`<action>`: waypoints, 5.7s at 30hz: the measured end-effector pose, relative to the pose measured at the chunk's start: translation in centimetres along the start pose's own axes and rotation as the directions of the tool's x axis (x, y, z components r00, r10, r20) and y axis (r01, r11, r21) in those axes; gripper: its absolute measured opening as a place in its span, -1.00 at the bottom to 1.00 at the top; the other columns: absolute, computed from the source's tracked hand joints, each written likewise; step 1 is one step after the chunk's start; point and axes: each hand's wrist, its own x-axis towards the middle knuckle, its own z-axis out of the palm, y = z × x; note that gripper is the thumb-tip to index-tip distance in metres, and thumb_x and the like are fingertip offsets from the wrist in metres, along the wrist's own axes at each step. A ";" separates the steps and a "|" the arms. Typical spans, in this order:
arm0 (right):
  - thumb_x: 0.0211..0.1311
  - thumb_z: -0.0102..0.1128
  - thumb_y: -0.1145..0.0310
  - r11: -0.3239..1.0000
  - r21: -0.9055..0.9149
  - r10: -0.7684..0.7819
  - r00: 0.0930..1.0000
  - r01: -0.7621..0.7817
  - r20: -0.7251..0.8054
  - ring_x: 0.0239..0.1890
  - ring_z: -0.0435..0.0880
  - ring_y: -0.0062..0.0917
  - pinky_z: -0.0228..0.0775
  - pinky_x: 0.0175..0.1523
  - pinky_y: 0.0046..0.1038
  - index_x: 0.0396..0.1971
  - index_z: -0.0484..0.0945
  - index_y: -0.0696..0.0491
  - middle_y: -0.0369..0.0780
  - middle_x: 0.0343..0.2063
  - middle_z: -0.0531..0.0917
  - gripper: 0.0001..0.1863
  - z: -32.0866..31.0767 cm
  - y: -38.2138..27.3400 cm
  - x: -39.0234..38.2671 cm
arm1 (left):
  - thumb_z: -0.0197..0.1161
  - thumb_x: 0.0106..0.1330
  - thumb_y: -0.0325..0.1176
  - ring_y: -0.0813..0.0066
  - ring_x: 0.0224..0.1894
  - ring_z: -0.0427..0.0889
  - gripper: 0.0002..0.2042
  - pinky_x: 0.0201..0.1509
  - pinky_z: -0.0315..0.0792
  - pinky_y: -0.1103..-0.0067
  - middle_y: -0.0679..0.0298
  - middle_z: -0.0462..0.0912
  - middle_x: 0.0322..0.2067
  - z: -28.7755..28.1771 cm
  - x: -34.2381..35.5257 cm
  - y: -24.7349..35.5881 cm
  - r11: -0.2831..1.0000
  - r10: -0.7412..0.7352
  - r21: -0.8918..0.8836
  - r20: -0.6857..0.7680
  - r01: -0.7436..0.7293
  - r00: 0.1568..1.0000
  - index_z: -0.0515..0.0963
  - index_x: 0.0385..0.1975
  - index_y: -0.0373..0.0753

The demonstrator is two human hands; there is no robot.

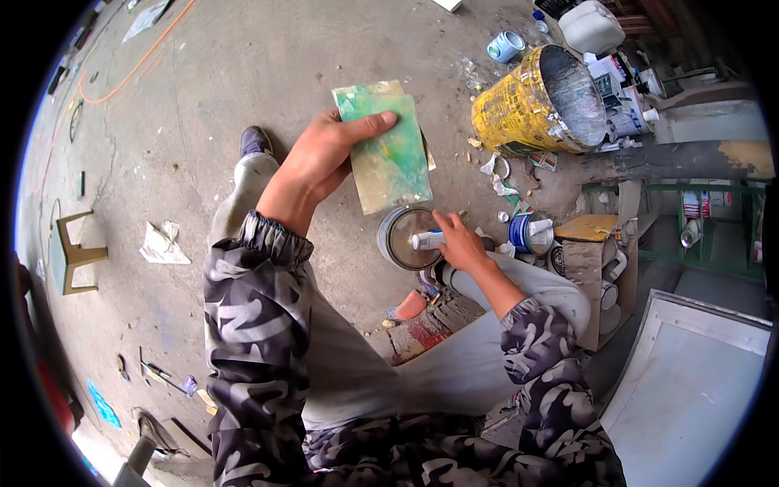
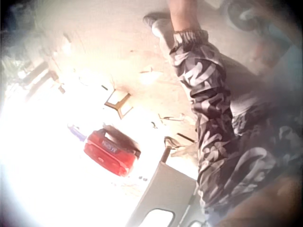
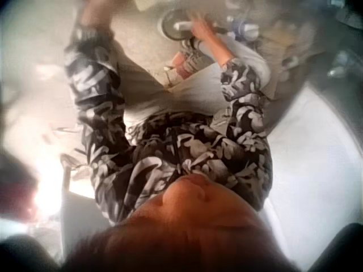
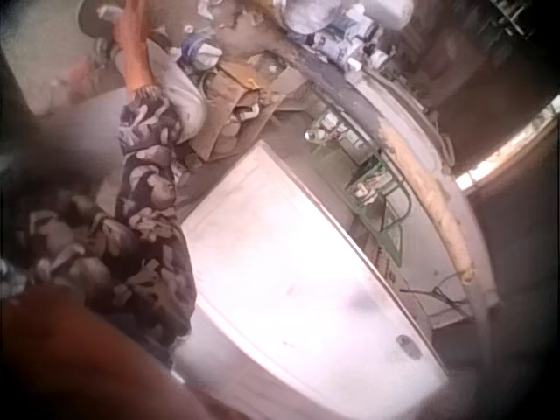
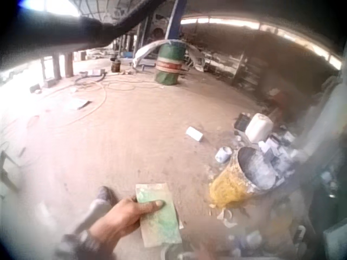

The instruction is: The person mixes body filler with a hardener on a plastic card, then applies the mixture to a damaged area on the rear quarter panel of a red car using a spreader. The person smooths the filler over the affected area.

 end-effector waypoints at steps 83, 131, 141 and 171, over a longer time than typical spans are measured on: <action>0.27 0.12 0.12 -0.576 0.815 0.064 0.991 -0.063 0.121 -0.07 0.57 -0.43 0.45 0.00 -0.30 0.10 0.35 0.05 -0.21 -0.11 0.56 -0.52 -7.7 -3.7 -8.8 | 0.17 0.33 -0.34 0.42 -0.17 0.62 -0.70 -0.06 0.52 0.47 0.17 0.60 -0.17 5.1 -2.6 -13.3 0.947 -0.171 -0.256 0.114 0.195 0.979 0.44 -0.05 -0.40; -0.07 0.16 0.36 0.968 -0.253 0.150 0.795 0.005 0.588 -0.14 0.62 -0.19 0.47 0.02 -0.27 -0.34 0.63 0.12 -0.01 -0.25 0.65 -0.75 15.3 0.6 4.7 | -0.01 0.24 -0.47 0.31 -0.27 0.65 -0.55 -0.22 0.60 0.38 0.15 0.57 -0.22 -5.3 -4.9 -38.8 0.757 -0.599 -0.414 -0.130 0.506 0.790 0.25 0.18 -0.29; -0.05 0.12 0.39 0.975 -0.168 0.215 0.780 -0.142 0.588 -0.04 0.55 -0.13 0.40 0.09 -0.23 -0.26 0.59 0.18 0.03 -0.16 0.60 -0.69 14.9 1.2 5.3 | -0.05 0.28 -0.44 0.29 -0.29 0.66 -0.69 -0.23 0.56 0.46 0.09 0.63 -0.30 -4.9 -4.6 -38.1 0.785 -0.592 -0.345 -0.174 0.514 0.787 0.38 -0.01 -0.38; -0.09 0.04 0.45 0.987 -0.009 0.138 0.824 -0.159 0.550 -0.14 0.60 -0.08 0.40 0.03 -0.18 -0.22 0.60 0.16 0.07 -0.27 0.62 -0.64 11.2 0.8 4.8 | 0.05 0.14 -0.45 0.27 -0.39 0.66 -0.76 -0.34 0.58 0.39 0.10 0.62 -0.41 -10.4 -3.9 -36.7 0.674 -0.725 -0.055 -0.238 0.737 0.646 0.54 -0.30 -0.48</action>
